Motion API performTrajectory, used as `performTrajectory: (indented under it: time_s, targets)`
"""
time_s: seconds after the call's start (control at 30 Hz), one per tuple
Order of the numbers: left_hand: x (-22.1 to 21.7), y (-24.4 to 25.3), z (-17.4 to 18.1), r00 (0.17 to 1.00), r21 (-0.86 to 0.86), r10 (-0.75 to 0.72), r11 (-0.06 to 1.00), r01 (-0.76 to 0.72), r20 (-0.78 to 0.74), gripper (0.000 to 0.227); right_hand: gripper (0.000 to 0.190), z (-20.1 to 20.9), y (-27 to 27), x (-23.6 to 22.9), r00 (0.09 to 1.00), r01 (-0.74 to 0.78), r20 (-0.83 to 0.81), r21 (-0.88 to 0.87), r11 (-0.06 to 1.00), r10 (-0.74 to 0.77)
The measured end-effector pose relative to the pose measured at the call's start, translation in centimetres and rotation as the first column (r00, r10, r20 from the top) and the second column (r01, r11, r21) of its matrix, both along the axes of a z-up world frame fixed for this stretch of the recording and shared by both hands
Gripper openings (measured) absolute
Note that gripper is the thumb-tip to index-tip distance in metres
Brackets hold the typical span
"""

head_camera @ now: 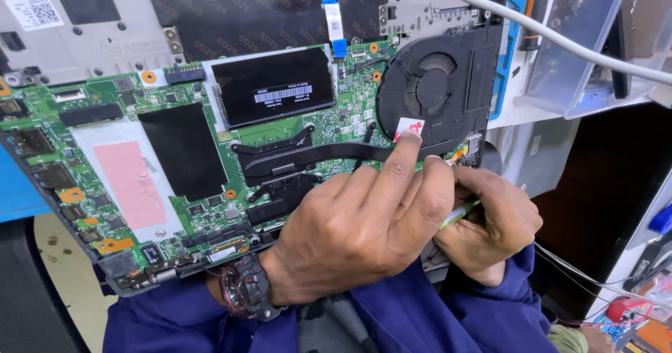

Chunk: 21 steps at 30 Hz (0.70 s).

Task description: Installing a motherboard into a laptop chassis and connecting internal ribbon cables using a small tool.

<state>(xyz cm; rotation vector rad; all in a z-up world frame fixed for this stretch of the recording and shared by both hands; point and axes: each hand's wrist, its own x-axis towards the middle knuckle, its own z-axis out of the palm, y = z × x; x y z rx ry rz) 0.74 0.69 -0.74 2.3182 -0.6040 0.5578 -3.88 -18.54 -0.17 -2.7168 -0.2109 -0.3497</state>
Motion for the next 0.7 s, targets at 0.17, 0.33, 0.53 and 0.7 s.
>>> performTrajectory:
  time_s: [0.17, 0.33, 0.53, 0.7]
  targets:
    - [0.0, 0.0, 0.0, 1.0, -0.014, -0.008, 1.0, 0.008, -0.012, 0.002, 0.016, -0.2, -0.4, 0.1, 0.992, -0.104, 0.075, 0.034, 0.994, 0.102]
    - [0.0, 0.0, 0.0, 1.0, -0.024, -0.004, 1.0, 0.004, -0.01, 0.003, 0.034, 0.2, -1.2, 1.3, 0.948, -0.315, 0.06, 0.044, 0.948, 0.313]
    - [-0.1, 0.0, 0.0, 1.0, -0.044, 0.0, 0.999, -0.001, -0.021, 0.003, 0.032, 1.9, -1.1, 3.0, 0.871, -0.49, -0.053, -0.171, 0.855, 0.489]
    - [-0.1, 0.0, -0.1, 1.0, -0.054, 0.017, 0.998, -0.018, -0.023, 0.003, 0.023, 2.0, -1.2, 3.7, 0.814, -0.569, -0.046, -0.258, 0.781, 0.578]
